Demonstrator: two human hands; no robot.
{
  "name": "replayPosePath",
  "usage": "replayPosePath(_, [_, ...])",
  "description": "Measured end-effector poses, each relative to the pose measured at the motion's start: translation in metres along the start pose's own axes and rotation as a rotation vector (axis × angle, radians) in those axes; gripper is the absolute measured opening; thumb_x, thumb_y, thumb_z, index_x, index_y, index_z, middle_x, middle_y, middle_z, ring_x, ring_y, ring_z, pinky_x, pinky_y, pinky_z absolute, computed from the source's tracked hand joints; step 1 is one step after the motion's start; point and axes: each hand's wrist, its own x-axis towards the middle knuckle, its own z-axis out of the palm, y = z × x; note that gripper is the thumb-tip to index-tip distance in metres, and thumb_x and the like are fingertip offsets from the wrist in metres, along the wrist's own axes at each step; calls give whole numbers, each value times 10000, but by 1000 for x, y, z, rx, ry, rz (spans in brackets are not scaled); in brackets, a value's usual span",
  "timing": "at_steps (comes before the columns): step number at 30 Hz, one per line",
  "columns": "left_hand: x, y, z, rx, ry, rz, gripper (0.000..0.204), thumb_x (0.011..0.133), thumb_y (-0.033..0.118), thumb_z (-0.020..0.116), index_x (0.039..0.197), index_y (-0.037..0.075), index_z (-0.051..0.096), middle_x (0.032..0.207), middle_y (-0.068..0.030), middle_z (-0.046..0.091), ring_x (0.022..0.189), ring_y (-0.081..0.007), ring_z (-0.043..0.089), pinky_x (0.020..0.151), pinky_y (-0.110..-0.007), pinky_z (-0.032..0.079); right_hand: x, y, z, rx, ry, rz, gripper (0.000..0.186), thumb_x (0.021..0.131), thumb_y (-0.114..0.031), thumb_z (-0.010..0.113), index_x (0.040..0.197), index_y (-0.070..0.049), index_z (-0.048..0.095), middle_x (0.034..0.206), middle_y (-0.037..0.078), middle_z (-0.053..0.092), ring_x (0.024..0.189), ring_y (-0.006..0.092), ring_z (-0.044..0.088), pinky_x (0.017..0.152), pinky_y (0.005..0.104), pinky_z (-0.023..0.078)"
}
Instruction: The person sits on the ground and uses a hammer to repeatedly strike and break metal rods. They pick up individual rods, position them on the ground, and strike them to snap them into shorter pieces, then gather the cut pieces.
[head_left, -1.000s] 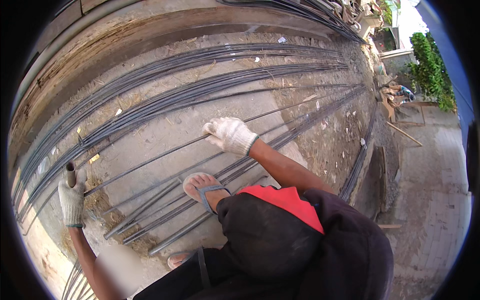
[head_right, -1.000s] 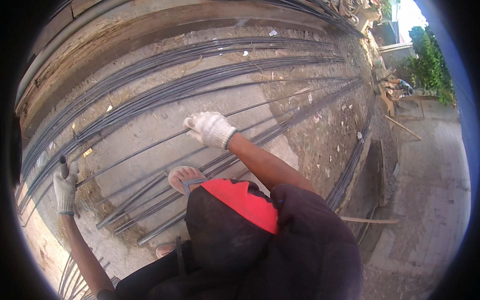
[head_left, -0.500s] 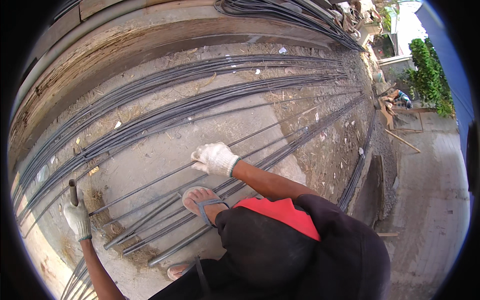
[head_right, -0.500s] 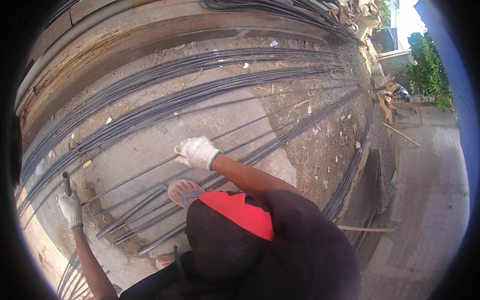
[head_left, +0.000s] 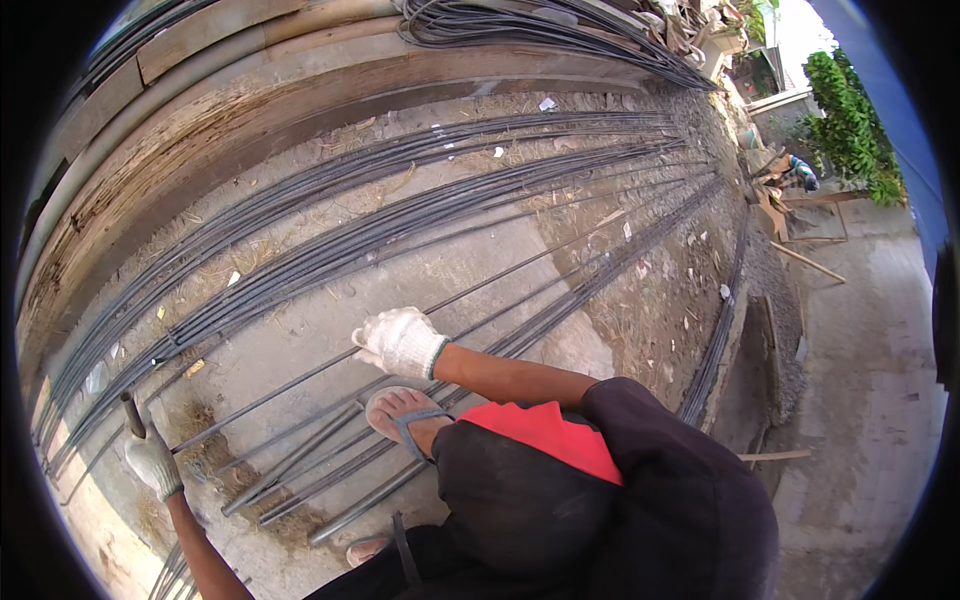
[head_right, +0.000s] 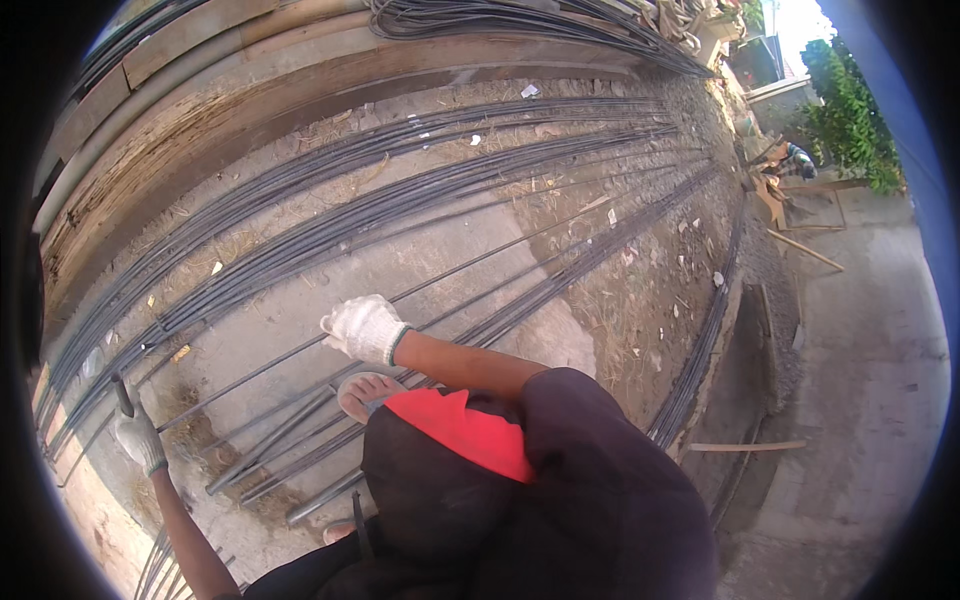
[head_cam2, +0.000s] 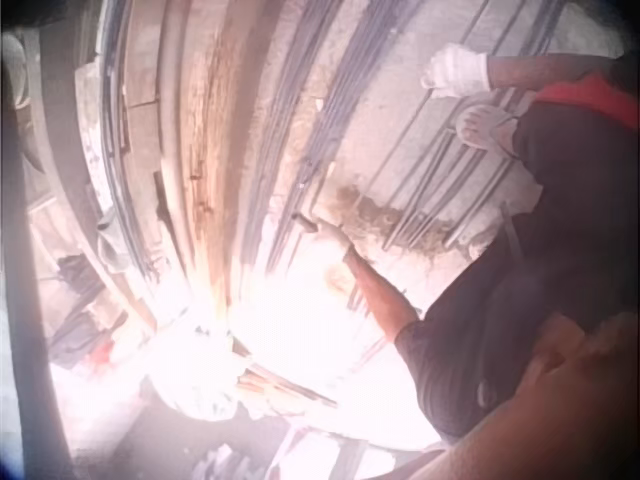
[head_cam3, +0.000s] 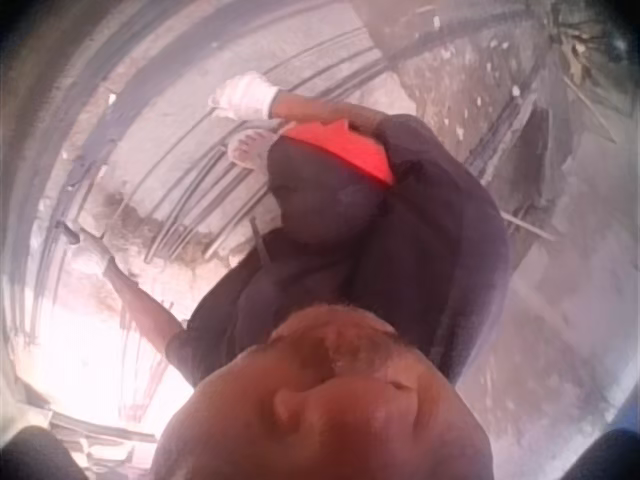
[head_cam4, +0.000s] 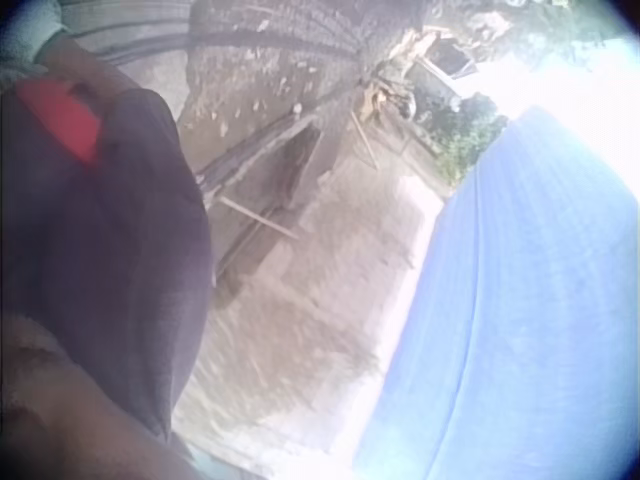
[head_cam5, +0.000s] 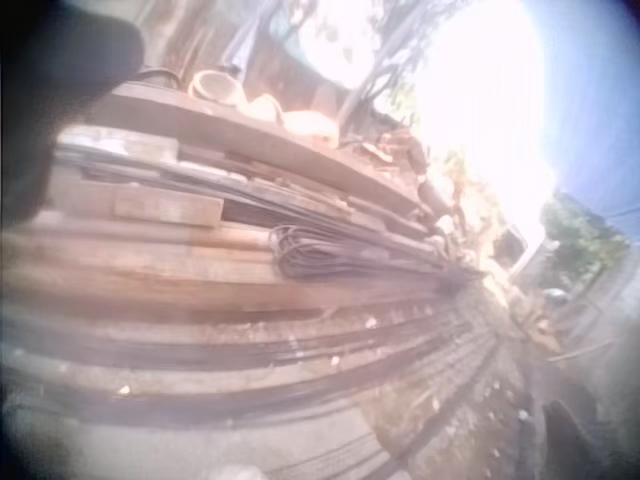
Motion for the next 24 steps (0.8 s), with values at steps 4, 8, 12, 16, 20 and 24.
replayPosePath(4, [12, -32, -1, 246, -85, -58, 525, 1026, 499, 670, 1045, -18, 759, 729, -246, 650, 619, -312, 589, 650, -487, 485, 8, -4, -29, -60, -20, -48, 361, 1052, -445, 566, 1176, -140, 714, 1032, 133, 770, 986, 356, 757, 790, 544, 589])
replayPosePath(8, [40, -29, -35, 65, -113, -360, 534, 1025, 502, 678, 1026, -23, 772, 681, -158, 629, 622, -238, 574, 647, -463, 475, 7, -40, -26, 61, 43, -55, 338, 1028, -426, 606, 1138, -135, 739, 1030, 153, 785, 978, 368, 766, 816, 547, 589])
replayPosePath(12, [48, -49, -18, 48, -74, -300, 515, 1025, 502, 682, 1037, -2, 788, 645, -105, 584, 597, -184, 533, 597, -428, 441, 25, -21, -22, 104, 82, -86, 352, 1041, -427, 589, 1198, -141, 721, 1037, 148, 770, 994, 361, 751, 809, 522, 593])
replayPosePath(16, [42, -47, -45, -40, -38, -248, 514, 1014, 521, 673, 1051, 25, 803, 648, -48, 573, 592, -147, 538, 580, -385, 434, 20, -41, -39, 68, 137, -59, 334, 1032, -419, 601, 1184, -159, 745, 1068, 140, 753, 1033, 364, 731, 867, 514, 579])
replayPosePath(20, [52, -76, -70, -125, 54, -237, 603, 993, 585, 625, 1287, 80, 777, 816, -27, 686, 616, -107, 582, 594, -318, 464, 27, -44, -40, 99, 268, -68, 328, 1019, -414, 623, 1187, -163, 751, 1088, 134, 743, 1076, 349, 712, 924, 502, 558])
replayPosePath(24, [47, -72, -117, -293, 229, -394, 591, 1032, 560, 566, 1353, 101, 755, 901, -39, 696, 617, -78, 543, 584, -284, 435, 32, -43, -57, 100, 381, -39, 308, 1014, -411, 635, 1157, -172, 766, 1076, 128, 737, 1060, 338, 705, 956, 485, 537])
